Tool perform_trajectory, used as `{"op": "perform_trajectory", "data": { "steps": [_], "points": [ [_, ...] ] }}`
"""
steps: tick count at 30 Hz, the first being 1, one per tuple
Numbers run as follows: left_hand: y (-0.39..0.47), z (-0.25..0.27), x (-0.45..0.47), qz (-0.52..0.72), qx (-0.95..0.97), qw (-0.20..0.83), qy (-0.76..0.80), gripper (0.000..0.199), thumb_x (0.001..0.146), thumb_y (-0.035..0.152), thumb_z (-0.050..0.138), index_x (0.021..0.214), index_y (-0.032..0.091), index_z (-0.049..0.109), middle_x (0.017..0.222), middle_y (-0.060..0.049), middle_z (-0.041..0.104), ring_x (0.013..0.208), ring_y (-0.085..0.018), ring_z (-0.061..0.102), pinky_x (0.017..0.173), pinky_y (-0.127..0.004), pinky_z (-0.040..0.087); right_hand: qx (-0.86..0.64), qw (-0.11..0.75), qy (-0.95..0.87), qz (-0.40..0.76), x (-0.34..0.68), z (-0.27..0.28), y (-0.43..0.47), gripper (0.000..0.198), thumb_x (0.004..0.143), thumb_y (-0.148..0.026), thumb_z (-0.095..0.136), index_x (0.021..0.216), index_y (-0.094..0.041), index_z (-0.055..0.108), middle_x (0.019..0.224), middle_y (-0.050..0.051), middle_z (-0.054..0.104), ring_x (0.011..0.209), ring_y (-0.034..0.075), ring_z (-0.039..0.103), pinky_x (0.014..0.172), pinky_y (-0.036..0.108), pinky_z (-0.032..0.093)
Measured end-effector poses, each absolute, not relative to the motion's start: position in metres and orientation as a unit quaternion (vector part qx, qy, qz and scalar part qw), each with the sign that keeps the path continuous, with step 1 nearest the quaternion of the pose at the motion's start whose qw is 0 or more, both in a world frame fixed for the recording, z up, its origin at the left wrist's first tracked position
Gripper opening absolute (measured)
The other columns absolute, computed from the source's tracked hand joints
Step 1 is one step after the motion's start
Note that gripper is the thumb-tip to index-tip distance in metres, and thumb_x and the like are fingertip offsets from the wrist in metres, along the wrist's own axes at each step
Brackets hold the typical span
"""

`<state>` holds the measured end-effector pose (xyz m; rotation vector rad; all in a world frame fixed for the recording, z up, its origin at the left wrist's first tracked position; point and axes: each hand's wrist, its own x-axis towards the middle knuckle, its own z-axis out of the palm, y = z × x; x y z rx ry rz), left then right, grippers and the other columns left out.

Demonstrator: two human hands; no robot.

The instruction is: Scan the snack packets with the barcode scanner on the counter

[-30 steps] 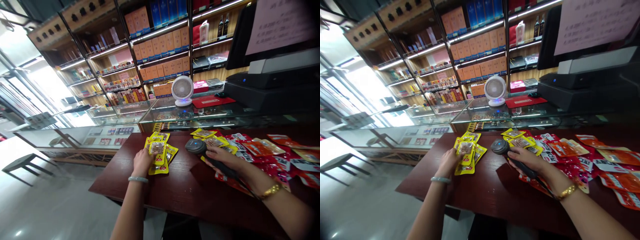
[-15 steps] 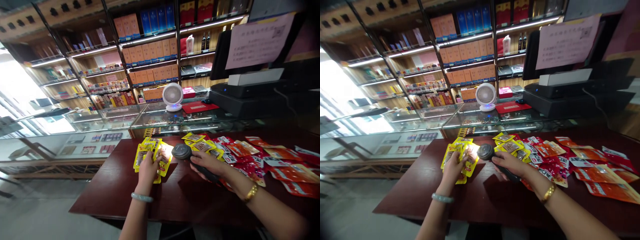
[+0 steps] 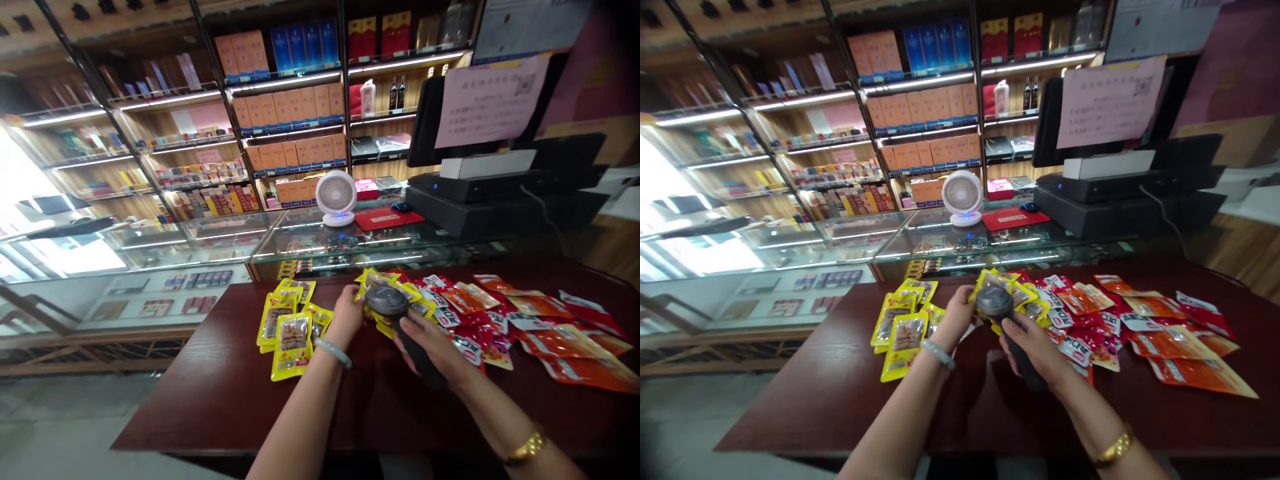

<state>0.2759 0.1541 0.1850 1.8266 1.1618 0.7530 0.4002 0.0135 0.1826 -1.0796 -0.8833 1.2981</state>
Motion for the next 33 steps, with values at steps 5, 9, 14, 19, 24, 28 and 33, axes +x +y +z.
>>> {"op": "perform_trajectory", "data": {
  "steps": [5, 9, 14, 19, 24, 28, 33],
  "points": [
    [0.134, 0.187, 0.239, 0.307, 0.819, 0.253, 0.413, 0.035, 0.083, 0.025, 0.062, 0.117, 0.019, 0.059, 0.117, -0.01, 0.067, 0.107, -0.022, 0.061, 0.094, -0.034, 0.046, -0.488, 0.563, -0.357, 0.563, 0.396, 0.184, 0.004, 0.041, 0.081, -0.057, 0.066, 0.091, -0.022, 0.048, 0.057, -0.008, 0.053, 0.034, 0.006, 0.047, 0.031, 0.015, 0.037],
    [0.119, 0.188, 0.159, 0.228, 0.798, 0.04, 0.556, 0.036, 0.086, 0.041, 0.059, 0.112, 0.016, 0.06, 0.111, -0.014, 0.066, 0.11, -0.029, 0.058, 0.097, -0.041, 0.042, -0.481, 0.523, -0.385, 0.589, 0.38, 0.175, 0.003, 0.039, 0.084, -0.056, 0.064, 0.087, -0.021, 0.048, 0.059, -0.007, 0.054, 0.036, 0.005, 0.048, 0.033, 0.014, 0.038],
    [0.115, 0.177, 0.1, 0.113, 0.734, -0.061, 0.667, 0.056, 0.079, 0.064, 0.056, 0.103, 0.014, 0.058, 0.105, -0.017, 0.065, 0.103, -0.033, 0.058, 0.087, -0.042, 0.042, -0.451, 0.502, -0.402, 0.618, 0.356, 0.167, 0.009, 0.041, 0.083, -0.057, 0.064, 0.084, -0.02, 0.047, 0.058, -0.008, 0.052, 0.034, 0.004, 0.046, 0.031, 0.014, 0.036],
    [0.117, 0.171, 0.096, 0.067, 0.754, 0.02, 0.654, 0.045, 0.081, 0.057, 0.058, 0.099, 0.017, 0.051, 0.095, -0.013, 0.068, 0.094, -0.029, 0.064, 0.076, -0.033, 0.041, -0.439, 0.491, -0.396, 0.641, 0.343, 0.167, 0.015, 0.042, 0.082, -0.057, 0.065, 0.089, -0.02, 0.047, 0.06, -0.008, 0.054, 0.034, 0.005, 0.047, 0.031, 0.014, 0.038],
    [0.116, 0.171, 0.104, 0.116, 0.74, 0.105, 0.654, 0.039, 0.082, 0.042, 0.063, 0.108, 0.021, 0.044, 0.092, -0.009, 0.07, 0.088, -0.027, 0.067, 0.065, -0.029, 0.037, -0.435, 0.481, -0.388, 0.655, 0.338, 0.173, 0.017, 0.048, 0.077, -0.061, 0.068, 0.091, -0.02, 0.05, 0.058, -0.007, 0.054, 0.033, 0.005, 0.045, 0.03, 0.015, 0.036],
    [0.115, 0.171, 0.108, 0.145, 0.749, 0.127, 0.634, 0.039, 0.081, 0.04, 0.064, 0.108, 0.022, 0.043, 0.094, -0.009, 0.07, 0.09, -0.028, 0.067, 0.066, -0.029, 0.038, -0.42, 0.48, -0.388, 0.665, 0.339, 0.171, 0.018, 0.049, 0.075, -0.063, 0.068, 0.091, -0.02, 0.051, 0.058, -0.006, 0.055, 0.032, 0.006, 0.045, 0.029, 0.016, 0.036],
    [0.116, 0.171, 0.113, 0.16, 0.752, 0.142, 0.624, 0.036, 0.079, 0.04, 0.066, 0.1, 0.023, 0.042, 0.089, -0.007, 0.068, 0.089, -0.027, 0.067, 0.066, -0.028, 0.039, -0.399, 0.482, -0.391, 0.674, 0.344, 0.169, 0.018, 0.049, 0.078, -0.062, 0.066, 0.097, -0.019, 0.053, 0.058, -0.006, 0.055, 0.032, 0.006, 0.045, 0.029, 0.016, 0.037]
  ]
}}
